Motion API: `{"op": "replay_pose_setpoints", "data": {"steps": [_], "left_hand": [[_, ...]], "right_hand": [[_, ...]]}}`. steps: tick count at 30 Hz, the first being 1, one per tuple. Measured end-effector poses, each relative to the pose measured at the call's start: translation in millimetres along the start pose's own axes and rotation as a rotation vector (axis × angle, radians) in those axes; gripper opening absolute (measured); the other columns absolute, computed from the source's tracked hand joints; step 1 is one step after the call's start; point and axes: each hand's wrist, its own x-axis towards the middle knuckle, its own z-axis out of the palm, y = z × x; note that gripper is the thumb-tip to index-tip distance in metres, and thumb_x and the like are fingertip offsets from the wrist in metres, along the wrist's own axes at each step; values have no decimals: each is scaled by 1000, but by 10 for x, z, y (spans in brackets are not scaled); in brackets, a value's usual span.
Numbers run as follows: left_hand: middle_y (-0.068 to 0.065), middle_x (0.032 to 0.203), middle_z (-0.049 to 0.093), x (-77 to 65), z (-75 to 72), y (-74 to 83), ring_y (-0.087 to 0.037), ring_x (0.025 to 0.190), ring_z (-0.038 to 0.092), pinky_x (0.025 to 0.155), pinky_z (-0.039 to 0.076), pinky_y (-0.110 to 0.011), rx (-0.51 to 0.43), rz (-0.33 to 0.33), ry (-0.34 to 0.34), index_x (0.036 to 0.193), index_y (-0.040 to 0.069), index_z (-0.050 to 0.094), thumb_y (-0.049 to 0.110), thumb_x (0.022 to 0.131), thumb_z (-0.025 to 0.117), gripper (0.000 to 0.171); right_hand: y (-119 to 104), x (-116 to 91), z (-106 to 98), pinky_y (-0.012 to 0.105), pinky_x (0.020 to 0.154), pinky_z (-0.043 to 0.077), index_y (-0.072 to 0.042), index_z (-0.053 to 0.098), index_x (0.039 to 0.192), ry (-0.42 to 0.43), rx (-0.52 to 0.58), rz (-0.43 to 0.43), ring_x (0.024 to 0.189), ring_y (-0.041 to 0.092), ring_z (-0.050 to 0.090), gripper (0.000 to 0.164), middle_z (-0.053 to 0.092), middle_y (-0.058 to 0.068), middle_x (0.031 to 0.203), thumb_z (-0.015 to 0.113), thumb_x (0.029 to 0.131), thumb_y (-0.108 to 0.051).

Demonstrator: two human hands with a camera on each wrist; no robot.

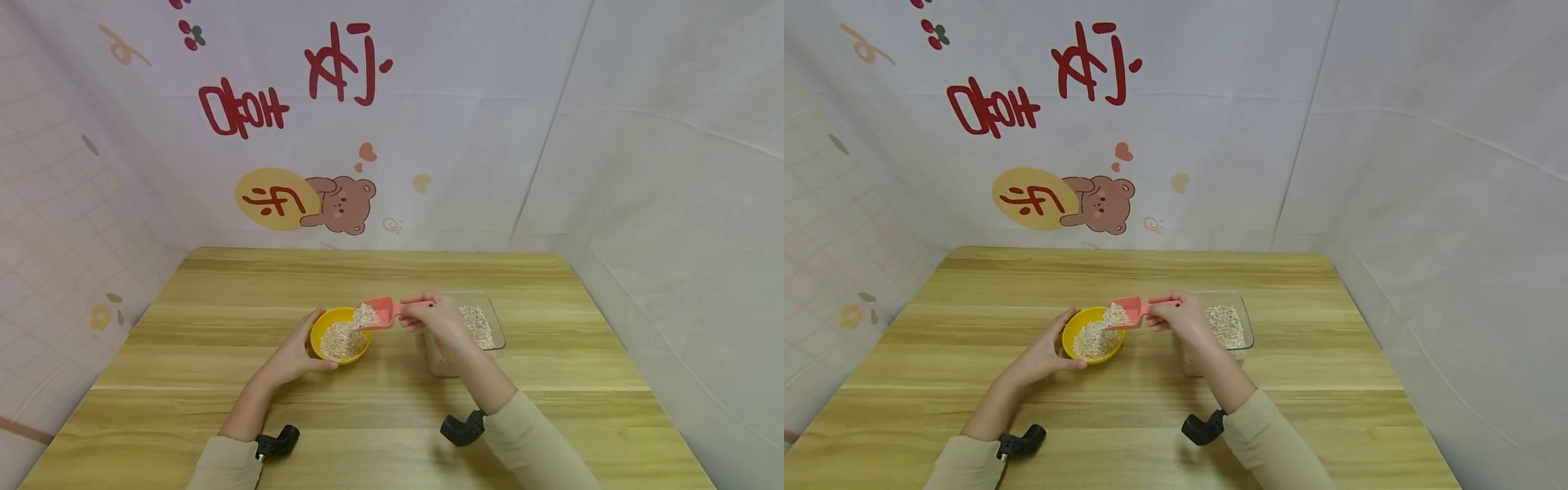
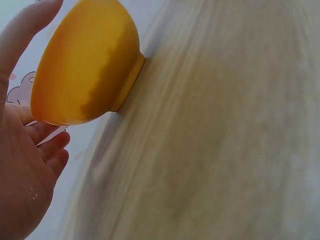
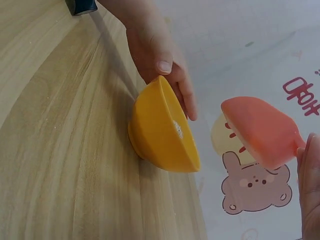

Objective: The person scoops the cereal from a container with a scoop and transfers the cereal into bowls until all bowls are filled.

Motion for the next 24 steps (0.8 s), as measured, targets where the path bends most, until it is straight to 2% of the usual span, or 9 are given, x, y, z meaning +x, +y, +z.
{"op": "replay_pose_setpoints", "data": {"steps": [9, 15, 24], "left_hand": [[-19, 156, 14, -1, 16, -32, -41, 140, 13, 108, 12, -63, -8, -39, -12, 153, 4, 15, 31, 67, 88, 115], [-19, 156, 14, 9, 18, -37, -41, 140, 13, 108, 12, -62, -9, -53, -12, 153, 6, 15, 29, 68, 88, 114], [-20, 155, 15, 1, 23, -36, -41, 140, 14, 109, 13, -60, -23, -54, -15, 153, 5, 15, 31, 68, 87, 114]], "right_hand": [[-4, 61, 97, 40, 70, 57, 8, 66, 108, -36, -40, 7, 66, 19, 68, 27, 70, 17, 82, 67, 82, 0], [-15, 95, 150, 35, 66, 57, 7, 66, 105, -47, -79, -6, 66, 21, 67, 26, 69, 21, 84, 66, 80, 1], [-40, 129, 221, 35, 65, 57, 6, 66, 101, -55, -130, -16, 66, 21, 67, 23, 69, 17, 79, 68, 79, 2]]}}
